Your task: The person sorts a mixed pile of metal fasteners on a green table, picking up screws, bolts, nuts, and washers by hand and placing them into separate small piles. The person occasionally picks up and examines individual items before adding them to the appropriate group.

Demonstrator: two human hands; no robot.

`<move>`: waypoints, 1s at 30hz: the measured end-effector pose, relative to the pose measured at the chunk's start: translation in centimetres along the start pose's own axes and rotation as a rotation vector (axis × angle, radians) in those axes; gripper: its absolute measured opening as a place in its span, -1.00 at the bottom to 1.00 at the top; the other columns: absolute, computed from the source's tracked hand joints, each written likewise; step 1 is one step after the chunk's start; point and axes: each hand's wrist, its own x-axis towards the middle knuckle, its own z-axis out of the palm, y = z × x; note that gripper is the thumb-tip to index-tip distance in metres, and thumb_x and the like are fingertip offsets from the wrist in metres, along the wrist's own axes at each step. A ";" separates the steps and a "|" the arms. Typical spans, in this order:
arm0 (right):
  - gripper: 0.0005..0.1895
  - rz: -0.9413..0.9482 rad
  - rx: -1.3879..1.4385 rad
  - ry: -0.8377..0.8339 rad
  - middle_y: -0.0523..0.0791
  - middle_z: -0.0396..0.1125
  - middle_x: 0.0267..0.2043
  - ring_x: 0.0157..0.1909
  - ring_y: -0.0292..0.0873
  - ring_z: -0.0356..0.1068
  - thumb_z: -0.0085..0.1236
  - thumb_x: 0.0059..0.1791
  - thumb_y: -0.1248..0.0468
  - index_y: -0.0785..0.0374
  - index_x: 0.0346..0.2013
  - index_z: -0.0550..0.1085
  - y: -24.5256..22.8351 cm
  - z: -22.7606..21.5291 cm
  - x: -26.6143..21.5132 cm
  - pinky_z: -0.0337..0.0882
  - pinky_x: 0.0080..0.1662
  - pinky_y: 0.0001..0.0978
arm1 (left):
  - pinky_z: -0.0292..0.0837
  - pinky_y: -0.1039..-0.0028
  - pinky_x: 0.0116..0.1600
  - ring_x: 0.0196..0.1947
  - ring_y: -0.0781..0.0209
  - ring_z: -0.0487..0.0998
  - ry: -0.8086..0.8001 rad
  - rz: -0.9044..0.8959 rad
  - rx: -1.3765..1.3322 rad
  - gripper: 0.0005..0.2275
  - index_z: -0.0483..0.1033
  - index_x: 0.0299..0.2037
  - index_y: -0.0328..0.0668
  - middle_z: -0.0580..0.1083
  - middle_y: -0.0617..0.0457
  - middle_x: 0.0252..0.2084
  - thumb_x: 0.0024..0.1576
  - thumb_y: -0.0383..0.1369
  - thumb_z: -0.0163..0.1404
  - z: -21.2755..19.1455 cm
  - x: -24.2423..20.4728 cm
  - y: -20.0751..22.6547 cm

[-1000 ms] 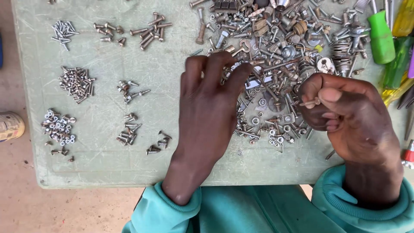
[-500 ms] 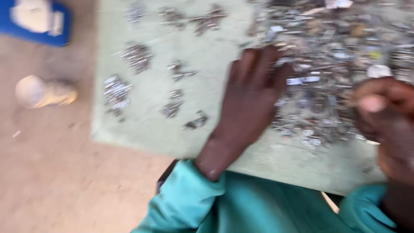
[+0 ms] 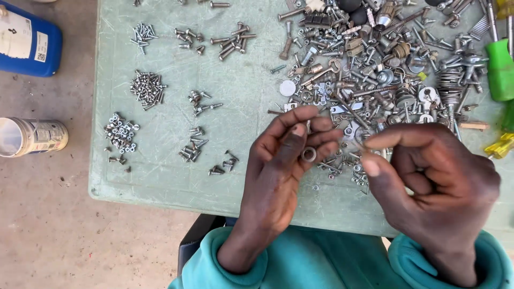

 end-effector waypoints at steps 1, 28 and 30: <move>-0.79 0.001 -0.003 0.000 -0.16 -0.10 -0.72 -0.65 -0.34 -0.13 0.24 0.02 0.46 0.57 -0.10 0.48 0.2 0.1 0.2 -0.10 -0.46 -0.51 | 0.56 0.28 0.17 0.05 -0.08 0.61 -0.001 -0.001 -0.002 -0.68 0.43 0.14 -0.39 0.53 -0.18 0.00 0.29 -0.30 0.00 -0.1 0.3 -0.1; -0.80 0.311 -0.106 -0.040 -0.20 -0.09 -0.55 -0.52 -0.37 -0.17 0.07 0.31 0.31 0.38 0.17 0.45 2.1 -0.9 -0.1 -0.19 -0.40 -0.48 | 0.57 0.49 -0.05 -0.16 0.16 0.59 0.423 0.633 0.603 -0.82 0.42 0.04 -0.36 0.52 -0.08 -0.20 0.37 -0.42 -0.16 -4.7 -3.8 5.9; -0.81 0.362 -0.126 -0.066 -0.14 -0.06 -0.52 -0.51 -0.31 -0.05 0.08 0.34 0.31 0.39 0.19 0.45 2.1 -0.6 -0.3 -0.06 -0.39 -0.47 | 0.56 0.27 0.36 0.19 0.03 0.57 0.519 0.777 0.924 -0.76 0.35 0.17 -0.35 0.50 -0.18 0.09 0.40 -0.42 -0.27 -6.1 -4.3 6.8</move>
